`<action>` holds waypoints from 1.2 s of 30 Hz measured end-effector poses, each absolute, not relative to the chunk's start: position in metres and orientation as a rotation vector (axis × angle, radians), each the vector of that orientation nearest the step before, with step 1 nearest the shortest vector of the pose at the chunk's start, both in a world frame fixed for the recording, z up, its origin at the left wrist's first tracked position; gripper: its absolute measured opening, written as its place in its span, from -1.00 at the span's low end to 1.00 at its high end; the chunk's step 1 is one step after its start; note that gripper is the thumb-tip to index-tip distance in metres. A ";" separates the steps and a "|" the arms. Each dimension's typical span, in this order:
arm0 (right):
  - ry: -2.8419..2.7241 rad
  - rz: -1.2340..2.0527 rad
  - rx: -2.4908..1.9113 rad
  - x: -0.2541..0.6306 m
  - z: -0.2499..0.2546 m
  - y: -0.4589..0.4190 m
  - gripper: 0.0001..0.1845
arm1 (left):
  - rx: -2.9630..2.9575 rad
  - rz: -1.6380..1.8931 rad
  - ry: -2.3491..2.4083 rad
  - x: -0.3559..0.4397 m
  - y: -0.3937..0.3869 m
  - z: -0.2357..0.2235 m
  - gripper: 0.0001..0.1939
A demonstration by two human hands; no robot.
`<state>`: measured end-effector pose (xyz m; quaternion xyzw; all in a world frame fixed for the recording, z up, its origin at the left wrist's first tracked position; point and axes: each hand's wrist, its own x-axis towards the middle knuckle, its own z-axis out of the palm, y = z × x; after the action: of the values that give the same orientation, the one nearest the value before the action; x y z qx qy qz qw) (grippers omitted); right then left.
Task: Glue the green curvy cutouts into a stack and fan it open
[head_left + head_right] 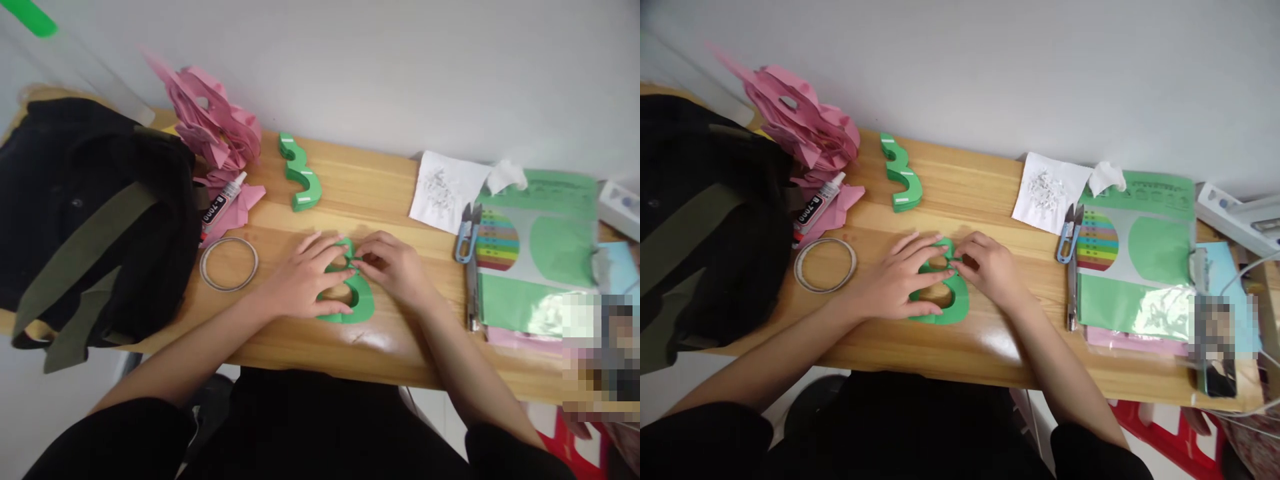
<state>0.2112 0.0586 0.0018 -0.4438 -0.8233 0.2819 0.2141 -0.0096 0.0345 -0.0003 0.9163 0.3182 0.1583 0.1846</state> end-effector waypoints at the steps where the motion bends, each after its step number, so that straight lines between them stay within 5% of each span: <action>1: -2.281 0.783 -1.232 0.211 0.001 0.059 -0.90 | 2.577 0.449 0.897 -0.010 0.035 -0.001 -0.43; 29: -2.251 0.770 -1.099 0.211 -0.002 0.057 -0.92 | 2.581 0.507 0.903 -0.009 0.036 -0.002 -0.51; 36: -2.116 0.980 -1.163 0.218 0.003 0.061 -0.90 | 2.593 0.519 0.889 -0.010 0.036 -0.003 -0.50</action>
<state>0.2176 0.0613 0.0032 -0.4304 -0.7831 0.3627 0.2645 -0.0101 0.0359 -0.0034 0.9152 0.3136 0.1831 0.1749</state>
